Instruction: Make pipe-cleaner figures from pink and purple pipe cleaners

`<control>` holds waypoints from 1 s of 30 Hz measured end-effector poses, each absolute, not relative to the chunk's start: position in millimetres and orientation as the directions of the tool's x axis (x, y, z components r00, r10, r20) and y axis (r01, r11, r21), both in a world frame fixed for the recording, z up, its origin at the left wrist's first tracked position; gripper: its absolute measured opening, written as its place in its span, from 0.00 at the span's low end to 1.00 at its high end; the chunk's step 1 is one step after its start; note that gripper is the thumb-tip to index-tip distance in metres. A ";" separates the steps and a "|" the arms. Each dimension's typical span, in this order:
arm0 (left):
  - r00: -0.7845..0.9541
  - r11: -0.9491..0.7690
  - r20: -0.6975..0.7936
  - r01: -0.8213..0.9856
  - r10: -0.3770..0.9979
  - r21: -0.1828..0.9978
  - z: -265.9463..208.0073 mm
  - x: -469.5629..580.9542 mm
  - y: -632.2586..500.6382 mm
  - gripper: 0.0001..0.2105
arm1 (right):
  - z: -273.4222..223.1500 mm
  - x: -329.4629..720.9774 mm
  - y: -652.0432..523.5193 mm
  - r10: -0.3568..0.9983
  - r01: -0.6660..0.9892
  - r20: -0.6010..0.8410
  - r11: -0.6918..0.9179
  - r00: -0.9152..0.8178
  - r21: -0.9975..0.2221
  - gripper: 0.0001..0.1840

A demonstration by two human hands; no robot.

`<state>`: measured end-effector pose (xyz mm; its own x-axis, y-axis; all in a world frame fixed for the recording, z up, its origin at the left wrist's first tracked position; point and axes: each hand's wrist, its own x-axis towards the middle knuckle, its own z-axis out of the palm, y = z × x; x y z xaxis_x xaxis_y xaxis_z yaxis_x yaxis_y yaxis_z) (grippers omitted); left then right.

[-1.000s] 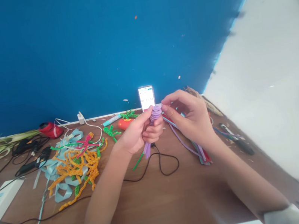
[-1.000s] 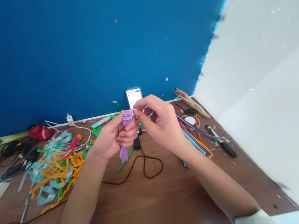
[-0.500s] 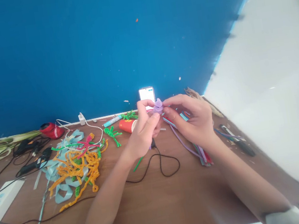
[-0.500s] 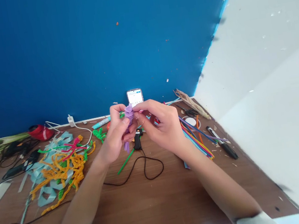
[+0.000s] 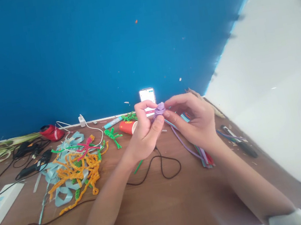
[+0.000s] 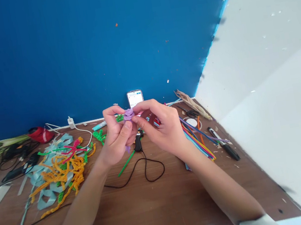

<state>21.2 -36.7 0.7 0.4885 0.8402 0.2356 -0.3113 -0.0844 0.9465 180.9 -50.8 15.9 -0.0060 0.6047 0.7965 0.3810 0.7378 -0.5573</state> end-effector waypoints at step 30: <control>0.444 -0.267 0.392 -0.319 0.806 0.909 1.3 25.1 -37.4 0.11 | 18.1 184.0 -50.5 0.658 0.196 0.747 0.749 -0.100 -0.633 0.01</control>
<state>25.1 -37.4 1.3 0.4435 0.8058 0.3923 -0.3187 -0.2673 0.9094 184.0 -50.5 18.1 -0.1003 0.6577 0.7466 0.1958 0.7488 -0.6333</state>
